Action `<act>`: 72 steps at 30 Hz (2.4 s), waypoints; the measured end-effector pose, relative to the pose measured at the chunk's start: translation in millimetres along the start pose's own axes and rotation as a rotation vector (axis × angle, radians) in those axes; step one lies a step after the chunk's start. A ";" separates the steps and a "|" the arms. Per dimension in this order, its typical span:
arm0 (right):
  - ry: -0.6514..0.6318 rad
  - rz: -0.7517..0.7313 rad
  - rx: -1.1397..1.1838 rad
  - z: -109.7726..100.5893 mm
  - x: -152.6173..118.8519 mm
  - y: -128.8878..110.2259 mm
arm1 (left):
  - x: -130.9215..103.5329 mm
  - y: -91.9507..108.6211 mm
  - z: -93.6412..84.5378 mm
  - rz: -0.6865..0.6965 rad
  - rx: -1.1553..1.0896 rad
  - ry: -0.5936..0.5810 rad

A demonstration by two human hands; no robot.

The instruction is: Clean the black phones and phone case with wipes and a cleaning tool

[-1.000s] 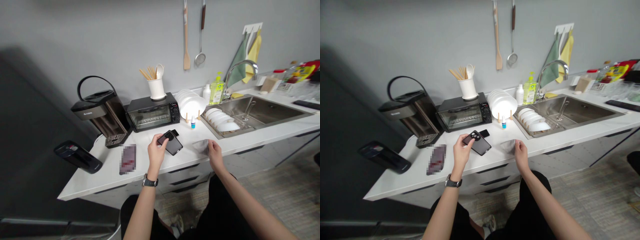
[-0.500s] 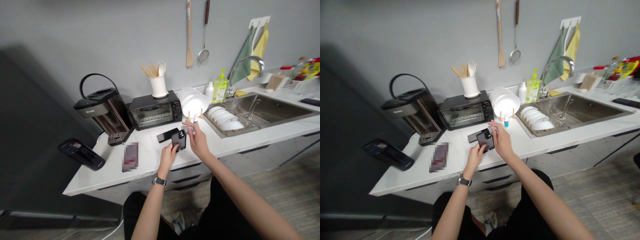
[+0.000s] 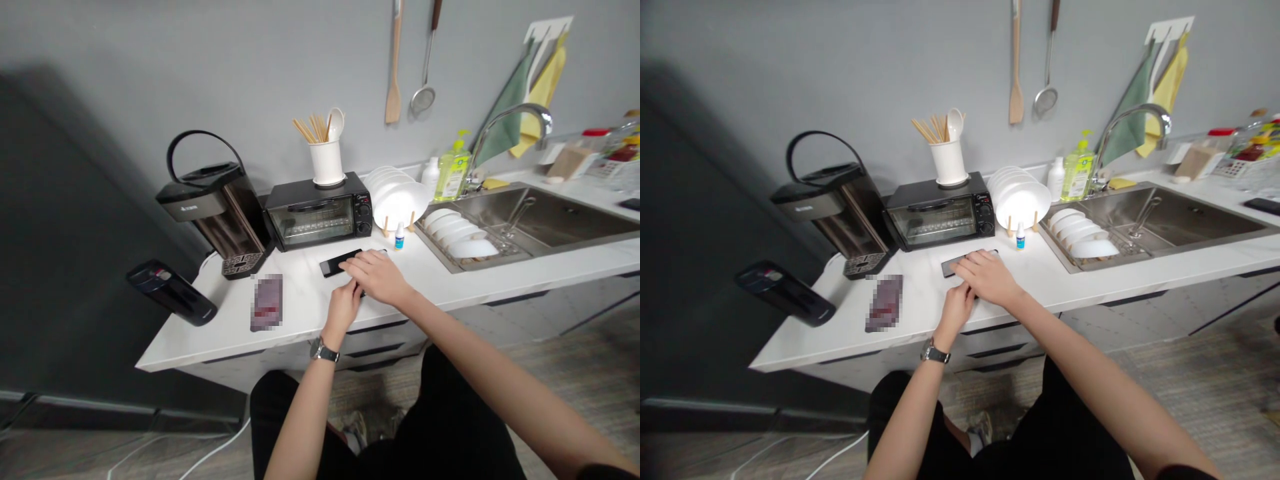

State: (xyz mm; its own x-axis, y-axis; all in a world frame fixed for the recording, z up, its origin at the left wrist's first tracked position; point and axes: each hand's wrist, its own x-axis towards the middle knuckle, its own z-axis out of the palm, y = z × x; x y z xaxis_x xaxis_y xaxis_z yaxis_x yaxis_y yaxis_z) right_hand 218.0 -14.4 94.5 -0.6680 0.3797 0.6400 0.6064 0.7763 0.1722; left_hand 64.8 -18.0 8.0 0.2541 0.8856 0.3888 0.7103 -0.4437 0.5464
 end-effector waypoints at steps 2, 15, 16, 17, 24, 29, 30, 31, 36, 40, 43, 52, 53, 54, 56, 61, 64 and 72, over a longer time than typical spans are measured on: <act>0.046 0.083 -0.006 0.5 -2.6 7.9 | 0.3 2.6 -1.3 0.014 -0.025 0.007; 0.121 0.533 0.063 -4.8 11.8 -0.6 | -2.6 2.4 -2.9 -0.031 -0.091 0.034; 0.095 0.441 0.045 -6.5 15.3 -4.0 | -2.8 1.7 -2.7 -0.031 -0.074 0.029; 0.064 0.341 0.034 -7.8 17.7 -6.1 | -2.9 0.8 -2.4 -0.030 -0.056 0.024; 0.007 0.127 -0.009 -9.5 6.7 7.8 | -2.3 2.3 -2.3 0.016 -0.042 0.008; 0.029 0.292 0.125 -12.9 5.6 13.7 | -2.3 5.8 -4.2 0.018 -0.050 0.004; 0.035 0.312 0.172 -13.0 6.0 15.1 | -2.4 5.5 -4.1 0.015 -0.050 0.004; 0.049 0.344 0.225 -12.5 6.2 16.9 | -2.6 5.1 -3.9 0.013 -0.053 0.004; 0.157 0.661 0.631 -1.1 2.8 28.7 | -3.1 2.7 -2.7 0.003 -0.093 0.020; 0.199 0.778 0.687 4.4 0.4 23.0 | -2.5 3.6 -3.2 -0.016 -0.118 0.025; 0.215 0.717 0.375 -0.1 3.1 5.3 | -2.3 4.4 -4.2 -0.028 -0.126 0.020; 0.018 0.091 0.061 -7.3 8.9 -3.7 | -4.1 -0.2 -1.7 -0.034 -0.006 0.002; 0.004 0.060 0.055 -7.5 7.7 -0.6 | -4.1 0.3 -1.3 -0.024 -0.002 0.000; 0.001 0.061 0.055 -7.8 6.6 2.2 | -4.0 1.0 -1.0 -0.014 -0.008 0.000; 0.010 0.144 0.072 -8.7 5.2 6.7 | -3.9 2.8 -1.1 0.007 -0.043 0.009; 0.085 0.525 0.284 -3.9 3.7 18.3 | -4.3 3.3 -1.6 0.004 -0.153 0.030; 0.127 0.717 0.538 1.6 2.0 22.9 | -4.5 1.9 -0.9 -0.010 -0.167 0.033; 0.124 0.399 0.091 -5.9 11.1 -12.2 | -4.1 -0.5 -0.7 -0.040 -0.064 0.015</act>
State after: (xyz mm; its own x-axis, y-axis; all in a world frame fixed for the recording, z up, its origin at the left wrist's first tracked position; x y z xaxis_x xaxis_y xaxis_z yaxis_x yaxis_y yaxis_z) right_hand 205.7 -22.6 103.9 -0.3288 0.6000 0.7293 0.7625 0.6242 -0.1698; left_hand 62.9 -21.5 6.7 0.2161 0.9009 0.3765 0.6761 -0.4162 0.6080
